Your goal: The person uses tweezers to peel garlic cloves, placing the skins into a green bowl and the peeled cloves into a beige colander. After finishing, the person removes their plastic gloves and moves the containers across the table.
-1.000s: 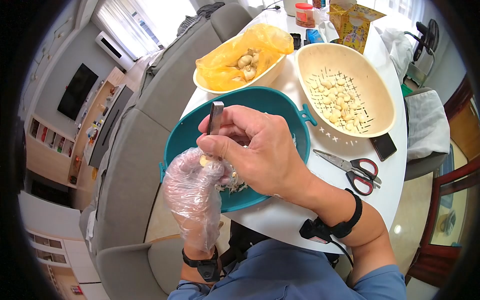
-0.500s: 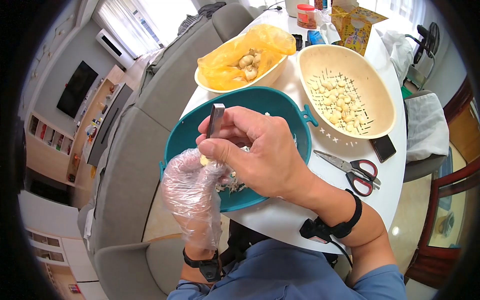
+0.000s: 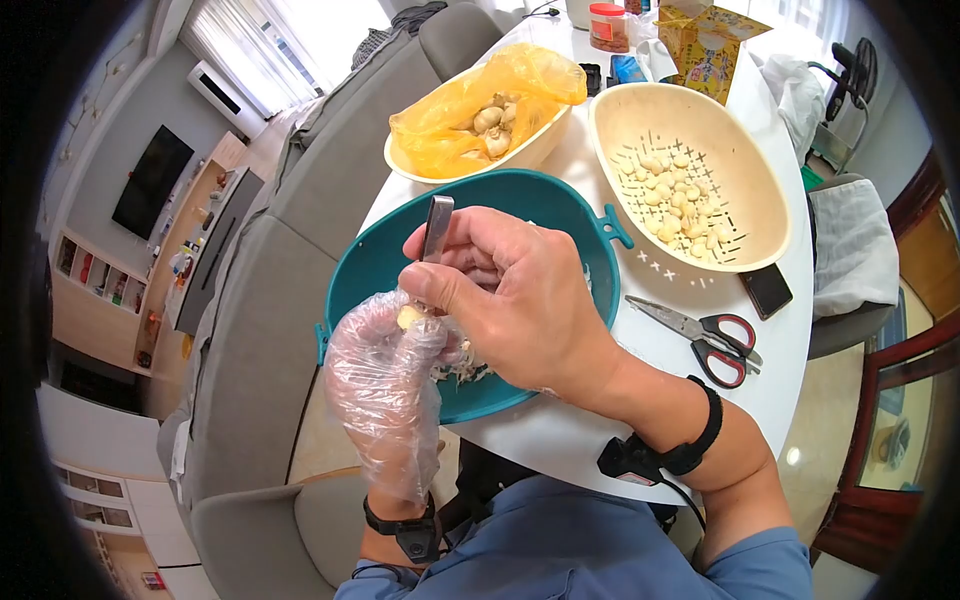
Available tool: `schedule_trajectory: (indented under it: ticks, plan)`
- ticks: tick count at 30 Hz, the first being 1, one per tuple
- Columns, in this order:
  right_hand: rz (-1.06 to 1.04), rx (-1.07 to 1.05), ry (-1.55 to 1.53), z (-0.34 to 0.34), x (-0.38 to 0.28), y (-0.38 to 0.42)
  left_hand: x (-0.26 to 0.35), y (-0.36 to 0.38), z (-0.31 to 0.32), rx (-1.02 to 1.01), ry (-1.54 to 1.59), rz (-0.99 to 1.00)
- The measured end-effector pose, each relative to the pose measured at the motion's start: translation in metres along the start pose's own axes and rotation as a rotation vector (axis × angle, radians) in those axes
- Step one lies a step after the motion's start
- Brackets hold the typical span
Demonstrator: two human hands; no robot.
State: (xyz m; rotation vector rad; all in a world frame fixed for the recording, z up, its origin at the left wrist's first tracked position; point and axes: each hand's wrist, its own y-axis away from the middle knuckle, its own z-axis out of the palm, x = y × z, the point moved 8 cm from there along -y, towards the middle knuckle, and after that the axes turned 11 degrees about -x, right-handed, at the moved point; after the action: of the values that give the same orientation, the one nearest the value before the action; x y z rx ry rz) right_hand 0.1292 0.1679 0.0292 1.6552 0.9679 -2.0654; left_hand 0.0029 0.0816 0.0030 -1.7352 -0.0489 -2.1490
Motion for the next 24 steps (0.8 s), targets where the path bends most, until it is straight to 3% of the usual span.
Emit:
schedule_trajectory:
  ticks: [9, 11, 20, 24]
  plan:
    - [0.019, 0.068, -0.022, -0.017, -0.005, -0.003, 0.0, -0.001, -0.002, 0.046, 0.04, -0.1]
    - [-0.112, 0.013, 0.035, -0.014, -0.015, -0.004, 0.005, -0.001, -0.005, 0.039, -0.058, -0.014]
    - [-0.046, -0.044, 0.038, -0.001, -0.007, -0.002, 0.011, 0.001, -0.001, 0.014, -0.253, 0.02]
    - [-0.011, -0.014, 0.062, -0.005, -0.005, 0.0, 0.004, 0.001, -0.001, 0.007, -0.135, -0.034]
